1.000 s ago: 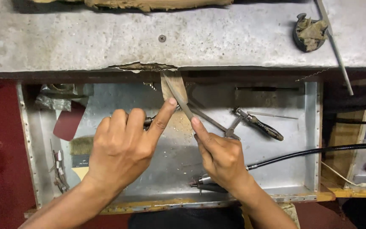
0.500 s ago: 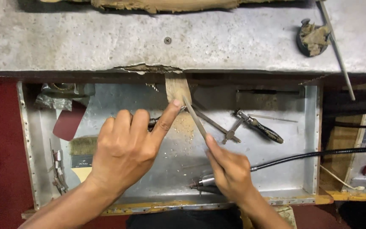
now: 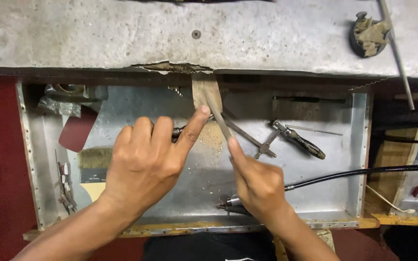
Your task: The person is using a hand file to shape and smooth a small metal piece held in pliers at a jeweler's workbench.
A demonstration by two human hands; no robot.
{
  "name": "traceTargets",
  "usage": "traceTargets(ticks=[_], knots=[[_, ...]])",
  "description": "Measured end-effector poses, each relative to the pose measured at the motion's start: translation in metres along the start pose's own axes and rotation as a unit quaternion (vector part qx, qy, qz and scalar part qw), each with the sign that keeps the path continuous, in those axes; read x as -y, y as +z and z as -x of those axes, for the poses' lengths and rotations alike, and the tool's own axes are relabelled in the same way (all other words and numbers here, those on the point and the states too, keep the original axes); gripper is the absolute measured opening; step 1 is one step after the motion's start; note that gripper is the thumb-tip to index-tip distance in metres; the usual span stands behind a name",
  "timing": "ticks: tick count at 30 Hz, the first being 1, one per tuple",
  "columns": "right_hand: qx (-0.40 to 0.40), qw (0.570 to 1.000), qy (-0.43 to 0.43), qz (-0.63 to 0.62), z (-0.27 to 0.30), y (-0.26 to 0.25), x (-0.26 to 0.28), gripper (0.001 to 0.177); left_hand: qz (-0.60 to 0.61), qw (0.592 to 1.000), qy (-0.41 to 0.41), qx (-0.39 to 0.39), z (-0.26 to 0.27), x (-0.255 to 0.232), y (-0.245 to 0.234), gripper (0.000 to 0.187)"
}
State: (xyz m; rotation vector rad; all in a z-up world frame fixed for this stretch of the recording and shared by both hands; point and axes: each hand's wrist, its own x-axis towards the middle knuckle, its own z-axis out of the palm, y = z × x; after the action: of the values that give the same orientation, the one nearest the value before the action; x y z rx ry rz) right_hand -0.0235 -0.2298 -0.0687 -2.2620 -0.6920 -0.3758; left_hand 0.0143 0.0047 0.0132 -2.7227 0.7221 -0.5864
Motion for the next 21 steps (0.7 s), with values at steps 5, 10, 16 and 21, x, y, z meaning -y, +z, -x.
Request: traceTargets(ticks=[5, 10, 16, 21], knots=[[0.001, 0.998, 0.039, -0.053, 0.013, -0.005, 0.001, 0.049, -0.006, 1.0, 0.005, 0.005, 0.002, -0.001, 0.0, 0.067], [0.009, 0.999, 0.019, -0.039, 0.003, -0.006, 0.005, 0.046, -0.001, 1.0, 0.009, 0.011, 0.005, -0.002, 0.003, 0.071], [0.004, 0.998, 0.026, -0.052, 0.02, -0.002, -0.009, 0.049, 0.006, 1.0, -0.01, 0.001, 0.002, -0.001, 0.0, 0.066], [0.011, 0.999, 0.016, -0.036, -0.009, 0.004, 0.002, 0.05, 0.011, 1.0, -0.001, 0.001, 0.006, -0.003, 0.005, 0.067]])
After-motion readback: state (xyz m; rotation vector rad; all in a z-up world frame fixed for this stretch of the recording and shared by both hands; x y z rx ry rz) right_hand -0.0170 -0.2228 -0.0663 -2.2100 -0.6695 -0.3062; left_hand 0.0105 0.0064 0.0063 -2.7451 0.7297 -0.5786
